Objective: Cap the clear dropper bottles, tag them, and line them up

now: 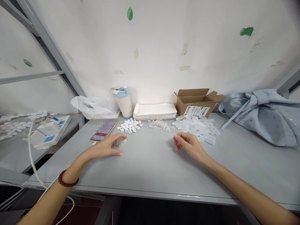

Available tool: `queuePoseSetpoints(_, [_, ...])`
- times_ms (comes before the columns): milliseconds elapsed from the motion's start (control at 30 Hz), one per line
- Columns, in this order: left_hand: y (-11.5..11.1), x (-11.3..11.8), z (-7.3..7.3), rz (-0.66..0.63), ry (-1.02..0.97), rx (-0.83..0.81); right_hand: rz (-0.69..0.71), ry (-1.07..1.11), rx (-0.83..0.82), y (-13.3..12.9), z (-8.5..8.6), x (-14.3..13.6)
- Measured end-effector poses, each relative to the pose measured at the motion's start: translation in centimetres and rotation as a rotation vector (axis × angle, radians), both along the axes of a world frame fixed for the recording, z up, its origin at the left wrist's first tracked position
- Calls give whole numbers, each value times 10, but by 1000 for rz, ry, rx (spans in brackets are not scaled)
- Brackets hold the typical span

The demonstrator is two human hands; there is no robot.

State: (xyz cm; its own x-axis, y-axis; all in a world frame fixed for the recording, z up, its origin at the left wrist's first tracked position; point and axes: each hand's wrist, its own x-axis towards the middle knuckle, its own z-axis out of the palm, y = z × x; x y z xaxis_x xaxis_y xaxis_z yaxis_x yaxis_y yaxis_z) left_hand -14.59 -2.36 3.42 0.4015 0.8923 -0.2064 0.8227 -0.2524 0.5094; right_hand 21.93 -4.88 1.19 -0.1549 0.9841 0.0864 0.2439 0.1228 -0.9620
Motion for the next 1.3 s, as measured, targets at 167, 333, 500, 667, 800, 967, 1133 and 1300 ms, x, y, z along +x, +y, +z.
queuePoseSetpoints(167, [0, -1, 0, 1, -2, 11, -5, -2, 2, 0, 1, 0])
queuePoseSetpoints(333, [-1, 2, 3, 21, 24, 16, -5, 4, -2, 0, 3, 0])
queuePoseSetpoints(500, [-3, 2, 6, 20, 35, 45, -17, 0, 10, -1, 6, 0])
queuePoseSetpoints(667, [-5, 21, 15, 84, -10, 185, -41, 0, 50, 3, 11, 2])
queuePoseSetpoints(800, [1, 74, 24, 36, -129, 326, -103, -78, 130, 11, 7, 10])
queuePoseSetpoints(967, [25, 147, 9, -221, -159, 435, -202, -399, 378, 25, -5, 30])
queuePoseSetpoints(1133, [33, 193, -25, -251, -95, 470, -217, -706, 531, 36, -8, 48])
queuePoseSetpoints(1300, [29, 212, -40, -223, -79, 452, -83, -897, 554, 40, -11, 52])
